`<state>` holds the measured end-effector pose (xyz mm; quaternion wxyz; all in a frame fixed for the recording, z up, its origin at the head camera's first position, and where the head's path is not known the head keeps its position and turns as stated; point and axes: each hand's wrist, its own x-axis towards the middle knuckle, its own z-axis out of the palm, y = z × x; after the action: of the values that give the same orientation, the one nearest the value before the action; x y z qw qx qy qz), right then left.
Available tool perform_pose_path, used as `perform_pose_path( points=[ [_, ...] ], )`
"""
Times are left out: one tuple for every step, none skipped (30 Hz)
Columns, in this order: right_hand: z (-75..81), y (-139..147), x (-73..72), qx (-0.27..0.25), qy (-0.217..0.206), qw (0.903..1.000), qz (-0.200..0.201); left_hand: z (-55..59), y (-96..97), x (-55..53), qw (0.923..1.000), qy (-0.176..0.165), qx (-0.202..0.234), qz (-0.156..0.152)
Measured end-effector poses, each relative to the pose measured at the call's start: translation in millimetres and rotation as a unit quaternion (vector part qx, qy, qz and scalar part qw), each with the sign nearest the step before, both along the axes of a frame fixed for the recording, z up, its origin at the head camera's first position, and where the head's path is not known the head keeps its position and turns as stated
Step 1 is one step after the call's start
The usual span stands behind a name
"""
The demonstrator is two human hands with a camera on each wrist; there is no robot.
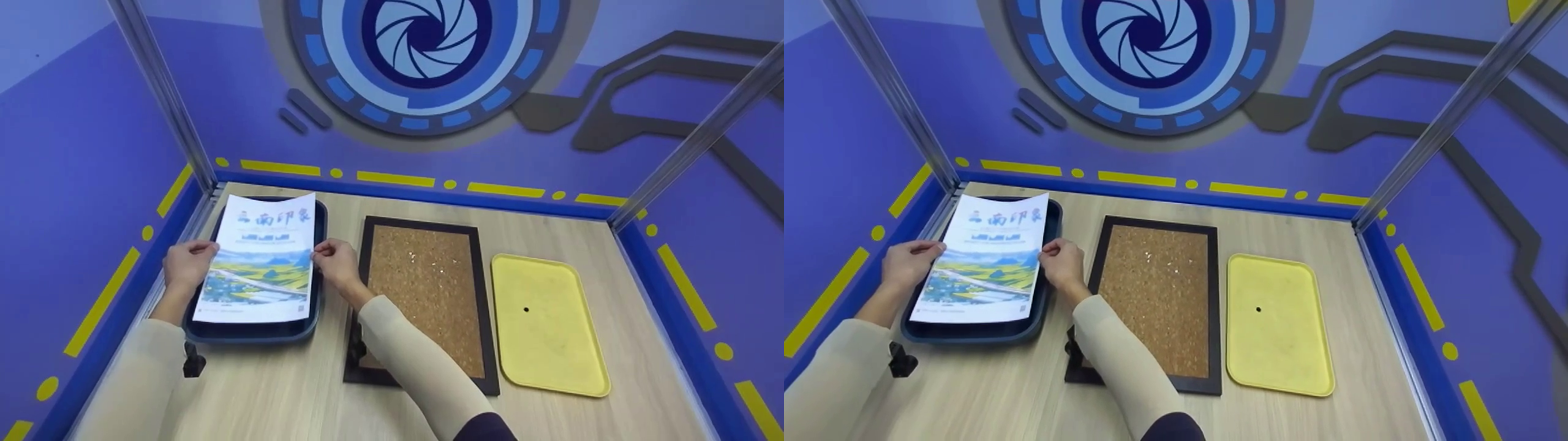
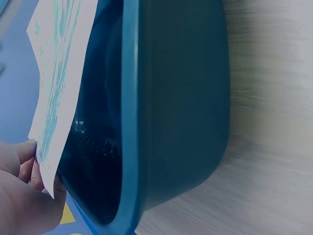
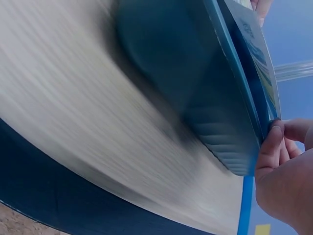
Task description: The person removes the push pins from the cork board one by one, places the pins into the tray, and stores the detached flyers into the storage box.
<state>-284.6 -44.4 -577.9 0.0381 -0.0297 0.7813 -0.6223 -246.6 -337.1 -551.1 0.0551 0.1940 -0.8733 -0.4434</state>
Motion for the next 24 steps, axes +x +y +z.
perform_pose_path(
  points=[
    [-0.2,0.3,-0.2,-0.002,0.0,1.0,0.001,0.0,0.2,0.0,1.0,0.0,0.004,0.0],
    [-0.5,0.4,-0.4,-0.004,0.0,1.0,0.0,-0.1,0.5,0.0,1.0,0.001,0.008,-0.001],
    [-0.4,0.6,-0.4,-0.006,-0.001,1.0,-0.001,-0.3,0.9,0.0,0.9999,0.0,0.012,-0.001],
    [-0.5,0.5,-0.3,-0.007,-0.001,1.0,-0.001,-0.6,1.3,0.2,0.9999,0.0,0.016,-0.001],
    [-0.7,0.5,-0.3,-0.007,-0.002,1.0,-0.001,-0.9,1.6,0.4,0.9998,-0.002,0.018,0.0],
    [-0.9,0.3,-0.1,-0.006,-0.002,1.0,-0.001,-1.3,1.8,0.5,0.9998,-0.003,0.02,0.0],
    [-0.8,0.1,0.3,-0.005,-0.003,1.0,0.0,-1.7,2.0,0.6,0.9998,-0.005,0.02,0.001],
    [-0.5,0.0,0.6,-0.003,-0.004,1.0,0.0,-2.0,2.2,0.9,0.9998,-0.005,0.021,0.002],
    [-0.2,-0.1,1.0,-0.001,-0.003,1.0,0.0,-2.4,2.4,1.1,0.9998,-0.006,0.021,0.002],
    [-0.3,-0.2,1.2,0.001,-0.002,1.0,0.0,-2.7,2.5,1.1,0.9998,-0.006,0.021,0.001],
    [-0.1,-0.2,1.4,0.003,-0.003,1.0,-0.001,-3.2,2.3,0.8,0.9998,-0.006,0.021,0.001],
    [0.0,-0.2,1.3,0.003,-0.001,1.0,-0.001,-3.5,2.2,0.5,0.9998,-0.006,0.02,0.002],
    [0.1,-0.1,1.2,0.002,0.0,1.0,-0.001,-3.6,2.3,0.4,0.9998,-0.006,0.02,0.003],
    [0.0,0.0,0.9,0.0,0.0,1.0,-0.002,-3.5,2.4,0.3,0.9998,-0.005,0.021,0.004],
    [-0.3,-0.1,0.5,-0.003,0.002,1.0,-0.002,-3.4,2.5,0.2,0.9998,-0.006,0.021,0.005],
    [-0.7,-0.1,0.1,-0.007,0.002,1.0,-0.002,-3.4,2.4,-0.2,0.9997,-0.006,0.021,0.007],
    [-0.9,-0.2,-0.3,-0.01,0.001,0.9999,-0.002,-3.1,2.2,-0.4,0.9997,-0.005,0.021,0.01],
    [-1.3,-0.4,-0.7,-0.014,-0.001,0.9999,-0.002,-2.9,2.3,-0.6,0.9997,-0.003,0.02,0.013],
    [-1.4,-0.5,-1.0,-0.016,-0.003,0.9999,-0.003,-2.6,2.3,-0.8,0.9997,-0.002,0.019,0.016],
    [-1.6,-0.7,-1.2,-0.019,-0.005,0.9998,-0.003,-2.2,2.2,-1.1,0.9997,-0.001,0.017,0.018],
    [-1.6,-0.9,-1.5,-0.02,-0.007,0.9998,-0.004,-1.8,1.9,-1.5,0.9997,0.001,0.014,0.02],
    [-1.4,-0.9,-1.6,-0.019,-0.009,0.9998,-0.004,-1.3,1.7,-1.8,0.9997,0.004,0.012,0.023],
    [-0.9,-0.9,-1.6,-0.019,-0.012,0.9997,-0.004,-0.8,1.6,-2.1,0.9996,0.006,0.011,0.025],
    [-0.4,-0.7,-1.5,-0.019,-0.015,0.9997,-0.003,-0.3,1.3,-2.2,0.9996,0.008,0.009,0.027]
  ],
)
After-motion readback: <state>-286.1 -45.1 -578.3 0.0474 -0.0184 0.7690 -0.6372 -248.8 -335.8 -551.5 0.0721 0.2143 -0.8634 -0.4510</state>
